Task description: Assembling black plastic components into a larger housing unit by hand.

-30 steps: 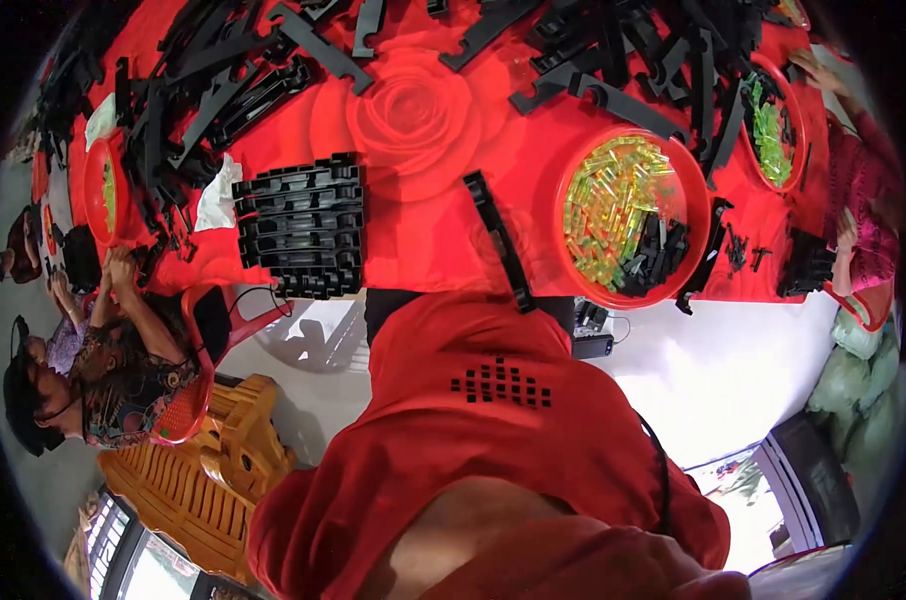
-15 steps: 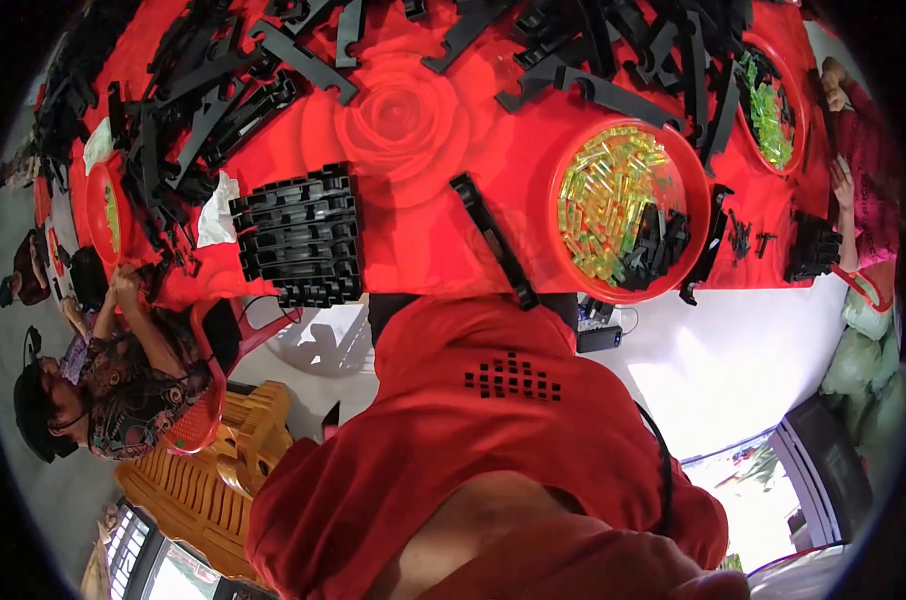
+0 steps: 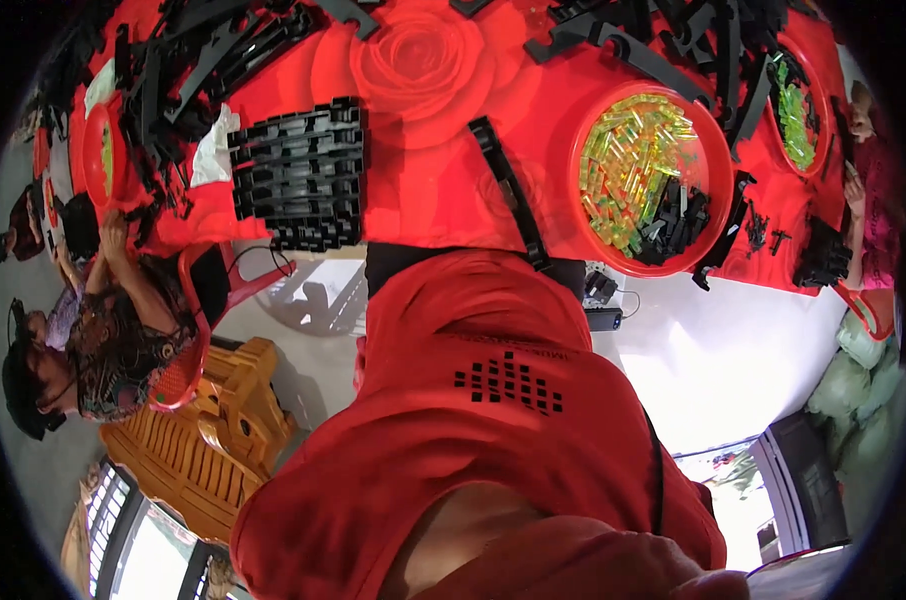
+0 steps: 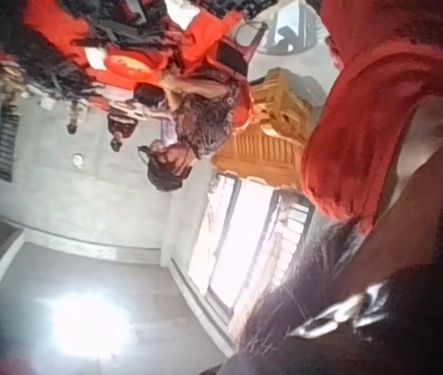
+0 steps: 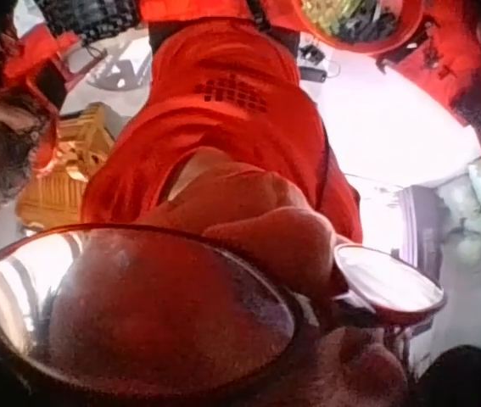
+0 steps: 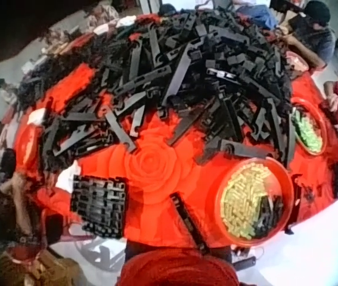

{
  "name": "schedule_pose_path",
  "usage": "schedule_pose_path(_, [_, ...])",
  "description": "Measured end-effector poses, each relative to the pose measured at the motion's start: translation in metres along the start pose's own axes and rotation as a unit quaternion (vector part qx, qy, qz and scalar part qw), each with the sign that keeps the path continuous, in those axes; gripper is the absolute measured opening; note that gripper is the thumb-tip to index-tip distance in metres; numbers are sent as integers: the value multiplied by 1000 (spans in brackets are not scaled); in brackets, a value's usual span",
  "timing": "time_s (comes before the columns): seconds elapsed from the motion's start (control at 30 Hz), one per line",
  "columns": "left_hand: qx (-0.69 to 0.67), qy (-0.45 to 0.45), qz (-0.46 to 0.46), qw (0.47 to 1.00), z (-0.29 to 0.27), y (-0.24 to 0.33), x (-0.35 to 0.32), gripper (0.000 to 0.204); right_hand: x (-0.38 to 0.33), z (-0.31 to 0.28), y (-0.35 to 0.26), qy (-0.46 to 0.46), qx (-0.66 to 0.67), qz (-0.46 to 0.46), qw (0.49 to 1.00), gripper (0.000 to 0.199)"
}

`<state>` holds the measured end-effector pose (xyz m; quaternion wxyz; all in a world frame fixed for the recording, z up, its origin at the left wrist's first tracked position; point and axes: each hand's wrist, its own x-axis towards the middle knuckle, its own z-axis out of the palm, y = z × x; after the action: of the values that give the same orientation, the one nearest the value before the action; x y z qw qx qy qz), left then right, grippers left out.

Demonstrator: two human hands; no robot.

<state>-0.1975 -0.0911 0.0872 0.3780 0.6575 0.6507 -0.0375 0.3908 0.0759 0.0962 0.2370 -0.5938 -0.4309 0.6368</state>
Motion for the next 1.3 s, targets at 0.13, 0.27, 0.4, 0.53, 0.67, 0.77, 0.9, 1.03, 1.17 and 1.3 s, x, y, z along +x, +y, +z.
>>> schedule_pose_path(0.13, [33, -28, -18, 999, 1, 24, -8, 24, -4, 4, 15, -52, -5, 18, 998, 13])
schedule_pose_path(0.27, [71, -56, -28, 995, -4, 43, -12, 24, -12, 13, 30, -96, -7, 29, 995, 14])
schedule_pose_path(0.4, [102, -91, -23, 990, -34, 106, 32, 24, -29, 16, 40, -125, -13, 47, 991, 14])
schedule_pose_path(0.53, [129, -111, -21, 985, -8, 79, 1, 24, -41, 22, 42, -159, -30, 52, 985, 15])
schedule_pose_path(0.67, [151, -147, 8, 978, -7, 89, 21, 24, -68, 27, 45, -166, -47, 75, 982, 16])
schedule_pose_path(0.77, [91, -133, -12, 987, -1, 122, 63, 21, -83, 32, 52, -181, -56, 91, 978, 16])
schedule_pose_path(0.9, [39, -43, 65, 996, 33, 120, 82, 23, -103, 37, 60, -201, -69, 103, 972, 17])
schedule_pose_path(1.03, [10, 9, 120, 993, 41, 120, 87, 23, -115, 45, 55, -213, -85, 111, 967, 17])
schedule_pose_path(1.17, [28, 33, 176, 983, 50, 115, 87, 22, -123, 58, 49, -231, -102, 113, 961, 18])
schedule_pose_path(1.3, [-1, 22, 196, 980, 52, 119, 102, 23, -121, 74, 36, -244, -119, 114, 956, 19])
